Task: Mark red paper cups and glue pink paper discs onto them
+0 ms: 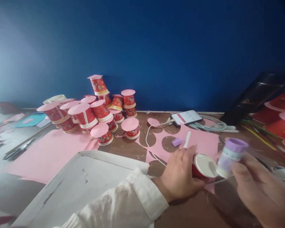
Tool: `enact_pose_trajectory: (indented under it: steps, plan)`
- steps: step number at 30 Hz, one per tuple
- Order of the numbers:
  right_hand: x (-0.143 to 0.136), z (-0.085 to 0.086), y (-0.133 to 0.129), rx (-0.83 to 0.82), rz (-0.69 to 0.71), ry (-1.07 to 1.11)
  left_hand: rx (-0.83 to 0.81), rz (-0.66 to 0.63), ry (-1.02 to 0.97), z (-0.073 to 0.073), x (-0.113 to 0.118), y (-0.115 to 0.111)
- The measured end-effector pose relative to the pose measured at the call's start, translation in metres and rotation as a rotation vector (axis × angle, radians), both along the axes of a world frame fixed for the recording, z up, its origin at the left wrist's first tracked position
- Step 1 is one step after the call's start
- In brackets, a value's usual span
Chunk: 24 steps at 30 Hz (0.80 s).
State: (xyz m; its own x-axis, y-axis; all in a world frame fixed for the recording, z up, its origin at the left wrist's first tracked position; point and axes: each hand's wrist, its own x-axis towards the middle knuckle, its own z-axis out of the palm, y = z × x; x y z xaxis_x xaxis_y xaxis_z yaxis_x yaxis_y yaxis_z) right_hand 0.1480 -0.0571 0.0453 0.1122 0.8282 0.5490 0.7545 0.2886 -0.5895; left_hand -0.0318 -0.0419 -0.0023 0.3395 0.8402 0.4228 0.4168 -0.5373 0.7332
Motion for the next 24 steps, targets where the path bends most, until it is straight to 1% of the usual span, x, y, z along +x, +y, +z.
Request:
enact_pose_trajectory:
  steps: [2, 4, 6, 8, 14, 17, 21, 24]
  plan:
    - [-0.001, -0.004, 0.002, -0.009, 0.112, 0.006, 0.036, -0.013, 0.016, -0.001, 0.000, 0.000]
    - [-0.002, -0.008, 0.003, -0.032, 0.194, -0.009, 0.070, -0.035, 0.032, -0.002, 0.001, 0.001]
    - [-0.002, -0.012, 0.004, -0.053, 0.243, -0.020, 0.099, -0.053, 0.051, -0.003, 0.001, 0.001]
    - [-0.003, -0.011, 0.003, -0.060, 0.251, -0.023, 0.118, -0.061, 0.062, -0.004, 0.000, 0.002]
    - [-0.006, 0.000, 0.000, -0.017, 0.200, 0.023, 0.136, -0.049, 0.075, -0.004, 0.000, 0.000]
    - [-0.009, 0.000, 0.000, -0.037, 0.181, 0.037, 0.121, -0.052, 0.082, -0.003, 0.000, 0.000]
    - [-0.007, -0.003, 0.000, -0.066, 0.091, 0.083, 0.065, -0.005, 0.042, -0.004, 0.000, 0.001]
    - [-0.003, -0.002, 0.001, -0.101, -0.030, 0.181, -0.018, 0.048, 0.001, -0.002, -0.002, 0.003]
